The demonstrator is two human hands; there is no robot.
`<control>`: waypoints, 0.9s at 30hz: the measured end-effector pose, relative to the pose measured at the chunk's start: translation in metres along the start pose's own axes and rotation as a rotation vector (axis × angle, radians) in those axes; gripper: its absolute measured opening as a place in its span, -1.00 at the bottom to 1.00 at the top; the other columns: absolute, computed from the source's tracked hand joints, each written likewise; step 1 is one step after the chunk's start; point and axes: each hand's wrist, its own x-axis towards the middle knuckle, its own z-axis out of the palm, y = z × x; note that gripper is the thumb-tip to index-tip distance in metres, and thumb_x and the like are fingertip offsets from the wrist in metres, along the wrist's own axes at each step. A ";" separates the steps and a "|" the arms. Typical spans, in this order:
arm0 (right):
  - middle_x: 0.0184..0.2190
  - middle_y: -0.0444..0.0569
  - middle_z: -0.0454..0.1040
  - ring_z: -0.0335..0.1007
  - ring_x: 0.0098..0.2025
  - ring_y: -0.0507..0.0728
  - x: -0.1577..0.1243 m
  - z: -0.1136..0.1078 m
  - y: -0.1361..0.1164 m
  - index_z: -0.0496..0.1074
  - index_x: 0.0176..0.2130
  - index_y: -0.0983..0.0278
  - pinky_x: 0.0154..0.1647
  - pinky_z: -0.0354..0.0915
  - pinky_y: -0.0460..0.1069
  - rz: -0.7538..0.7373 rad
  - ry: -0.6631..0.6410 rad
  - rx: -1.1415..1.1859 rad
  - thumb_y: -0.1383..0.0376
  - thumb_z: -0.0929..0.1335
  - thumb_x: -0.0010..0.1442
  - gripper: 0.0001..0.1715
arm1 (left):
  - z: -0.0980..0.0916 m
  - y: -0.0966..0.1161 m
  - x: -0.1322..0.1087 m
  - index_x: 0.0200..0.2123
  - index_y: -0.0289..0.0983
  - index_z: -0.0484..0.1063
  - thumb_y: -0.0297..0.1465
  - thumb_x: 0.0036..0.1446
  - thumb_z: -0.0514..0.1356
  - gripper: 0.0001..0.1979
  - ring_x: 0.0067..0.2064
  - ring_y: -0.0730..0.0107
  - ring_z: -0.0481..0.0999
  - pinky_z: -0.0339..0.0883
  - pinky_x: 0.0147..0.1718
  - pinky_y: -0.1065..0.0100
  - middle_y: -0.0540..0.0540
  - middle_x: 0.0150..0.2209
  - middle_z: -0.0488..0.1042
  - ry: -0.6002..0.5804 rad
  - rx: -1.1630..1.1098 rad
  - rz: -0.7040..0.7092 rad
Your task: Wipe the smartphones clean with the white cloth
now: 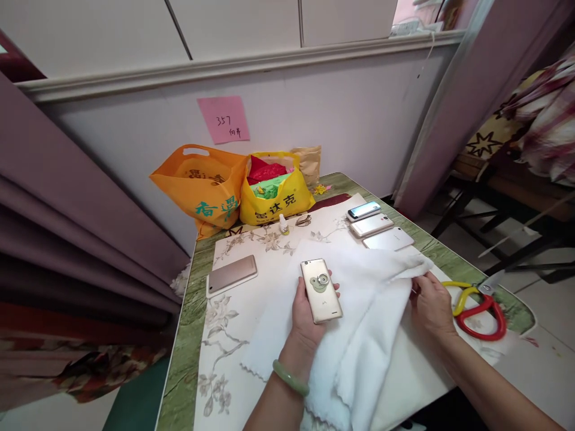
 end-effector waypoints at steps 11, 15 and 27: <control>-0.37 -0.14 0.53 0.42 -0.38 0.07 -0.012 0.040 -0.022 0.45 -0.19 0.23 -0.39 0.33 -0.08 0.130 -0.381 0.113 0.23 0.39 -0.03 -0.66 | -0.001 -0.001 0.001 0.06 -0.36 0.42 -0.13 0.24 0.05 -0.51 -0.26 0.19 0.58 0.45 -0.28 0.20 -0.27 -0.01 0.52 -0.028 -0.002 -0.015; -0.18 -0.04 0.56 0.46 -0.16 0.14 -0.022 0.057 -0.021 0.46 0.00 0.23 -0.18 0.37 0.00 0.027 -0.704 -0.271 0.14 0.37 0.11 -0.54 | -0.001 -0.004 0.004 -0.02 -0.36 0.47 -0.13 0.24 0.06 -0.54 -0.23 0.19 0.57 0.41 -0.11 0.19 -0.21 -0.18 0.59 -0.006 -0.115 -0.066; 0.13 0.10 0.39 0.32 0.12 0.23 -0.086 0.068 -0.032 0.15 0.27 0.21 0.14 0.21 0.19 -0.676 -1.340 -0.729 0.27 0.33 0.20 -0.32 | 0.000 0.003 -0.015 -0.32 -0.40 0.54 0.09 0.04 0.17 -0.41 -0.28 0.06 0.57 0.39 -0.14 0.15 -0.20 -0.43 0.56 0.059 -0.117 -0.109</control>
